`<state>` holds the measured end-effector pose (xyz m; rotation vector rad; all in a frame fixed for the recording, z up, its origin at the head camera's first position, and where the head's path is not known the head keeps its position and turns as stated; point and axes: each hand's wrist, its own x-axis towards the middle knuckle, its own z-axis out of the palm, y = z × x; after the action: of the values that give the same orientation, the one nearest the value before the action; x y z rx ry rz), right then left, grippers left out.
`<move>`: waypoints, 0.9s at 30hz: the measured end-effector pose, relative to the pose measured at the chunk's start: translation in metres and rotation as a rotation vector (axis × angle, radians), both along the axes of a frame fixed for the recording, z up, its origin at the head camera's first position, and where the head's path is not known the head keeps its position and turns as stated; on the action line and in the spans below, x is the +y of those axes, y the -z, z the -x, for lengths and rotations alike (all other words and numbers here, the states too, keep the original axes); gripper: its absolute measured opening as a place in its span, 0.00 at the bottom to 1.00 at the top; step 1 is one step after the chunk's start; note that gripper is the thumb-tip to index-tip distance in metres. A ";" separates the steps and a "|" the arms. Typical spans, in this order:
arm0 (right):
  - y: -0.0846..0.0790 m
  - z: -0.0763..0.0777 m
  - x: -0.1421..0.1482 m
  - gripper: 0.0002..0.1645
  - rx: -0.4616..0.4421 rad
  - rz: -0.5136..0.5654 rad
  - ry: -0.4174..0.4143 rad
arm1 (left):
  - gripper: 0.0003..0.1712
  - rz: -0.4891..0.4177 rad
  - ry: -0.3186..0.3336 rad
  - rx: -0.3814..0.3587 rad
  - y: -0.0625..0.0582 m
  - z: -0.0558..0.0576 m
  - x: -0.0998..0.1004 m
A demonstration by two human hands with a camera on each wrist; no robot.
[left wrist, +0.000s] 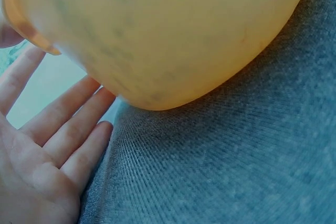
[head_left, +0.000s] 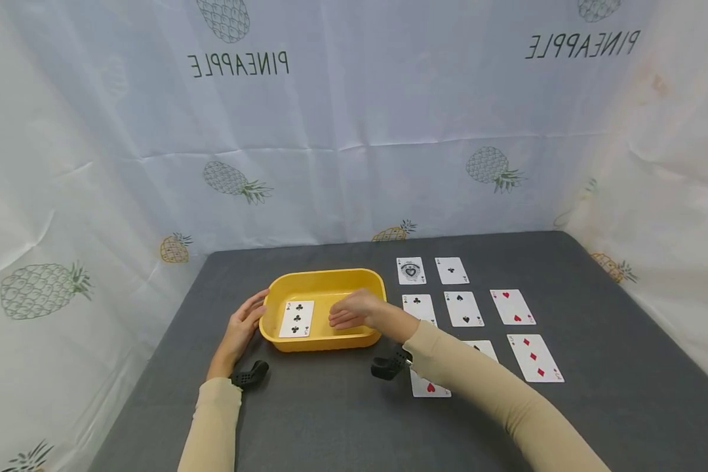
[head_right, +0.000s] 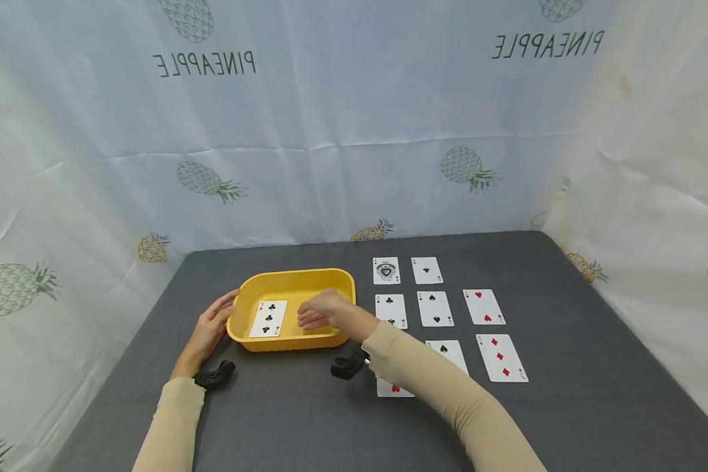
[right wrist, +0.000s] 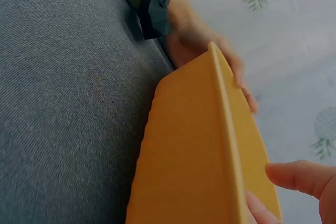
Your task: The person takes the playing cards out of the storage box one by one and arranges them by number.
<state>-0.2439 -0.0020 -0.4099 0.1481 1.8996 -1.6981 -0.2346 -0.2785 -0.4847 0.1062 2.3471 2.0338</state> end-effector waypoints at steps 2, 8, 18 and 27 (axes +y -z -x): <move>0.004 0.001 -0.006 0.16 -0.018 -0.009 0.022 | 0.32 -0.002 -0.002 -0.001 0.000 0.000 0.000; 0.013 0.003 -0.025 0.17 -0.068 -0.023 0.051 | 0.32 0.005 -0.018 -0.011 0.001 -0.001 0.000; 0.019 0.002 -0.050 0.22 -0.175 0.128 0.159 | 0.32 -0.012 -0.005 0.002 0.001 -0.001 0.000; 0.021 0.002 -0.060 0.26 -0.225 0.209 0.225 | 0.31 -0.043 0.003 0.019 0.001 0.001 0.000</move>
<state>-0.2457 -0.0618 -0.4311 0.4653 1.5782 -1.9264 -0.2353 -0.2788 -0.4858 0.1311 2.3135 2.0915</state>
